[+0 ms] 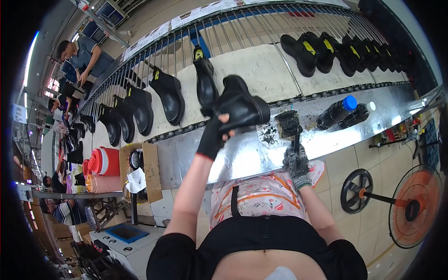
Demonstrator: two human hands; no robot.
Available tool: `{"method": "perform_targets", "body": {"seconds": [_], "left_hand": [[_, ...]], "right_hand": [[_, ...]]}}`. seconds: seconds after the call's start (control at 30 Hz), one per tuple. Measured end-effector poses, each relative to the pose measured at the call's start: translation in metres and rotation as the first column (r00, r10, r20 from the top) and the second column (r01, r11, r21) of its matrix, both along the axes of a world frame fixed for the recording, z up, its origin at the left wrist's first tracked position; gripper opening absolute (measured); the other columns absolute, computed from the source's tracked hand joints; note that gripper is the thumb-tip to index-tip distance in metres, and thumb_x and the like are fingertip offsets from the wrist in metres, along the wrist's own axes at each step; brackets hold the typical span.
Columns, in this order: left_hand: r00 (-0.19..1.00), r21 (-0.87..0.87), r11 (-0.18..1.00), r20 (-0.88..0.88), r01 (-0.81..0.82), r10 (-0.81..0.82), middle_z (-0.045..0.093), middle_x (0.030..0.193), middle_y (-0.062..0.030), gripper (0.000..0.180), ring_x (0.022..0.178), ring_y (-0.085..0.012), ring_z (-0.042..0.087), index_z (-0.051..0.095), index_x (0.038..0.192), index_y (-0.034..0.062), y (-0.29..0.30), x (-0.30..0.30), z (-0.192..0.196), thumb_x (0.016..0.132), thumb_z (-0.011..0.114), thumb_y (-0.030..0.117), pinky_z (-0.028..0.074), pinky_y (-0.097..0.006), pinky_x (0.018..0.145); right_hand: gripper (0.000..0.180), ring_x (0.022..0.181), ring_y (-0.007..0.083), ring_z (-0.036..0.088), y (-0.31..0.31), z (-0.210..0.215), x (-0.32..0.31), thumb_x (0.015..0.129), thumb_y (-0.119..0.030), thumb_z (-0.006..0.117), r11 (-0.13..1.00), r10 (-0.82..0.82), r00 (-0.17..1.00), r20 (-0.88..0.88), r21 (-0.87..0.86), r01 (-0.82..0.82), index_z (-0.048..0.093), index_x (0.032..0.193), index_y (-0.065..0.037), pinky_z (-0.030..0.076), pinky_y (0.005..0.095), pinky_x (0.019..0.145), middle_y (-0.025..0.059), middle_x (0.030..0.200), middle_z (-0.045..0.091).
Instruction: Applying black paint or liquid finish to the edges and soles of black boots.
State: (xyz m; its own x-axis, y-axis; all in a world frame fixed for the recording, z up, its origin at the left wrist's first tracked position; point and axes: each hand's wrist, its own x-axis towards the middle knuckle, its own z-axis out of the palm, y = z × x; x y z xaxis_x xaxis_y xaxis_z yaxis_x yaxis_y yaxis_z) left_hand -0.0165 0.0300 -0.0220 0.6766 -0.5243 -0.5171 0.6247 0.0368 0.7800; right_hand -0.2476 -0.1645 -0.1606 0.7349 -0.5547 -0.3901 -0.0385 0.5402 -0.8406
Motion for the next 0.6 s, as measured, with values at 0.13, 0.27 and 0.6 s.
{"method": "perform_targets", "body": {"seconds": [0.13, 0.27, 0.6], "left_hand": [[0.957, 0.156, 0.988, 0.282, 0.025, -0.068, 0.062, 0.075, -0.0054, 0.027, 0.043, -0.0109, 0.057, 0.057, 0.098, 0.0063, -0.072, 0.084, -0.009, 0.081, 0.064, 0.024, 0.034, -0.020, 0.032], [0.799, 0.468, 0.875, 0.569, -0.123, -0.193, 0.063, 0.080, -0.0134, 0.041, 0.062, -0.0235, 0.062, 0.055, 0.102, 0.0042, -0.100, 0.188, -0.071, 0.074, 0.068, 0.030, 0.046, -0.030, 0.049], [0.507, 0.609, 0.771, 0.732, -0.189, -0.455, 0.057, 0.114, -0.0252, 0.076, 0.100, -0.0383, 0.058, 0.036, 0.133, 0.0039, -0.147, 0.123, -0.082, 0.070, 0.069, 0.031, 0.048, -0.044, 0.082]], "right_hand": [[0.016, 0.049, 0.0104, 0.047, 0.004, -0.012, -0.004, 0.090, -0.014, 0.054, 0.997, -0.028, 0.999, 0.021, 0.070, 0.027, 0.049, 0.105, -0.012, 0.038, 0.0244, 0.041, -0.0008, 0.065, 0.049], [0.017, 0.050, 0.0107, 0.047, 0.018, -0.004, 0.011, 0.091, -0.015, 0.053, 0.959, -0.022, 0.992, 0.124, 0.285, -0.014, 0.048, 0.107, -0.012, 0.038, 0.0243, 0.041, 0.0005, 0.070, 0.052], [0.013, 0.054, 0.0119, 0.049, 0.012, 0.008, 0.000, 0.093, -0.019, 0.048, 0.995, -0.034, 0.996, -0.079, 0.096, 0.041, 0.048, 0.105, -0.013, 0.040, 0.0235, 0.043, 0.0025, 0.076, 0.054]]}}
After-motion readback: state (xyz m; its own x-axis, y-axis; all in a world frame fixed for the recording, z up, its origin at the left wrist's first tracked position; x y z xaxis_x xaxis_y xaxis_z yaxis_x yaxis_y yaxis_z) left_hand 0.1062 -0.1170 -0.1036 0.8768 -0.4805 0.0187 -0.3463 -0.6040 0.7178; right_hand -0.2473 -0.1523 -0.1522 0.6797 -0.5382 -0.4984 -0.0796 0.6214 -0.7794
